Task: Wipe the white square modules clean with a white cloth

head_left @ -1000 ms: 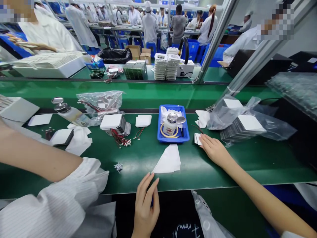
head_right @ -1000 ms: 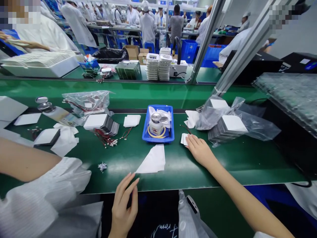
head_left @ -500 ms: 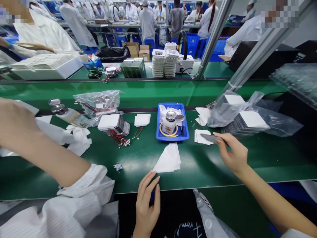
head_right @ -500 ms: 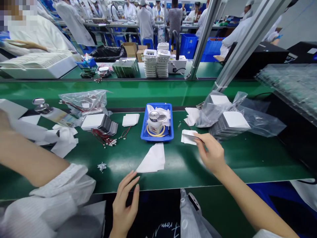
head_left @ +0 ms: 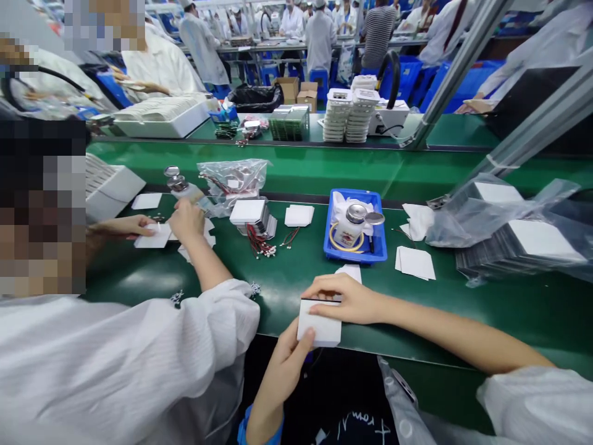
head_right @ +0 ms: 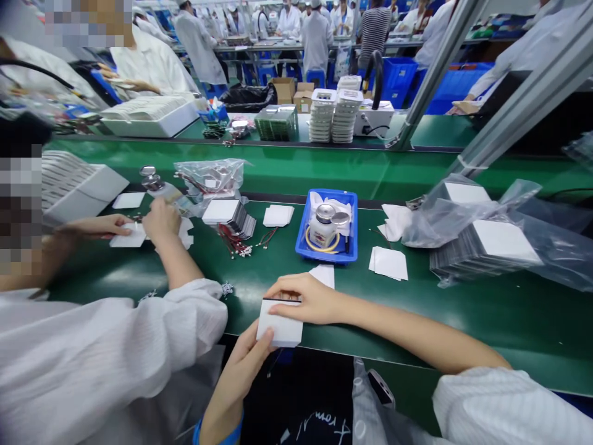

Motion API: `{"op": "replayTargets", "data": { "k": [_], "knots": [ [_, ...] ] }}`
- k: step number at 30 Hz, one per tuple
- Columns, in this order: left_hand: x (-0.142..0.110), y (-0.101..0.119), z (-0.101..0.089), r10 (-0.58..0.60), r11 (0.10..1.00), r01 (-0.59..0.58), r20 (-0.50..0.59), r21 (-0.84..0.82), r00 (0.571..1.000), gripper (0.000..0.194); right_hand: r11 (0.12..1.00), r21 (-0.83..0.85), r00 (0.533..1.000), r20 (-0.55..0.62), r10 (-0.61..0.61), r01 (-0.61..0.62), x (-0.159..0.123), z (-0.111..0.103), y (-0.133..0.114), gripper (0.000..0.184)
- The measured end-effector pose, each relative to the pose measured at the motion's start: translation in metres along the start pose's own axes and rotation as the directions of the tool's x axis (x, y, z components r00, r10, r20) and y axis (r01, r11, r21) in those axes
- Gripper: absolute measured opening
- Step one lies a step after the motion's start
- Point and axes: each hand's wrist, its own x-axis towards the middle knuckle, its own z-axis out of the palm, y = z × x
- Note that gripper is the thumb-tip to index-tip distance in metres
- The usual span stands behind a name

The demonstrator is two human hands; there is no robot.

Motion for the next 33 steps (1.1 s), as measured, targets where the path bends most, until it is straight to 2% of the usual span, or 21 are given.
{"op": "replayTargets", "data": {
  "k": [3,6,9,15,19,25,29,33],
  "knots": [
    [0.005,-0.007,-0.006,-0.007,1.000,0.007,-0.029,0.001,1.000,0.044,0.999,0.005,0.998,0.059,0.038,-0.038,0.011,0.002,0.009,0.027],
    [0.008,-0.009,-0.010,0.021,1.000,-0.021,-0.039,0.006,0.999,0.041,0.994,0.057,0.994,0.059,0.093,-0.096,0.013,0.005,0.015,0.026],
    [0.013,-0.010,-0.011,0.031,0.999,-0.031,-0.040,0.010,0.999,0.039,0.994,0.059,0.995,0.042,0.091,-0.094,0.010,0.009,0.020,0.026],
    [0.020,-0.015,-0.009,-0.006,0.999,0.002,-0.094,-0.038,0.996,0.043,0.994,0.005,0.991,-0.082,-0.107,0.108,0.006,0.014,0.036,0.027],
    [0.020,-0.012,-0.007,-0.006,0.999,0.004,-0.083,-0.033,0.997,0.042,0.983,-0.010,0.974,-0.132,-0.185,0.186,0.006,0.016,0.044,0.025],
    [0.020,-0.008,-0.004,0.013,0.999,-0.016,-0.070,-0.031,0.997,0.044,0.967,-0.039,0.960,-0.119,-0.254,0.251,0.008,0.014,0.044,0.024],
    [0.019,-0.003,-0.003,0.028,0.999,-0.030,-0.061,-0.024,0.998,0.041,0.975,-0.044,0.965,-0.139,-0.223,0.219,0.009,0.015,0.037,0.017],
    [0.018,0.002,0.001,0.054,0.998,-0.051,-0.061,0.039,0.997,0.038,0.958,-0.171,0.957,-0.138,-0.256,0.232,0.008,0.016,0.032,0.009]
  ]
}}
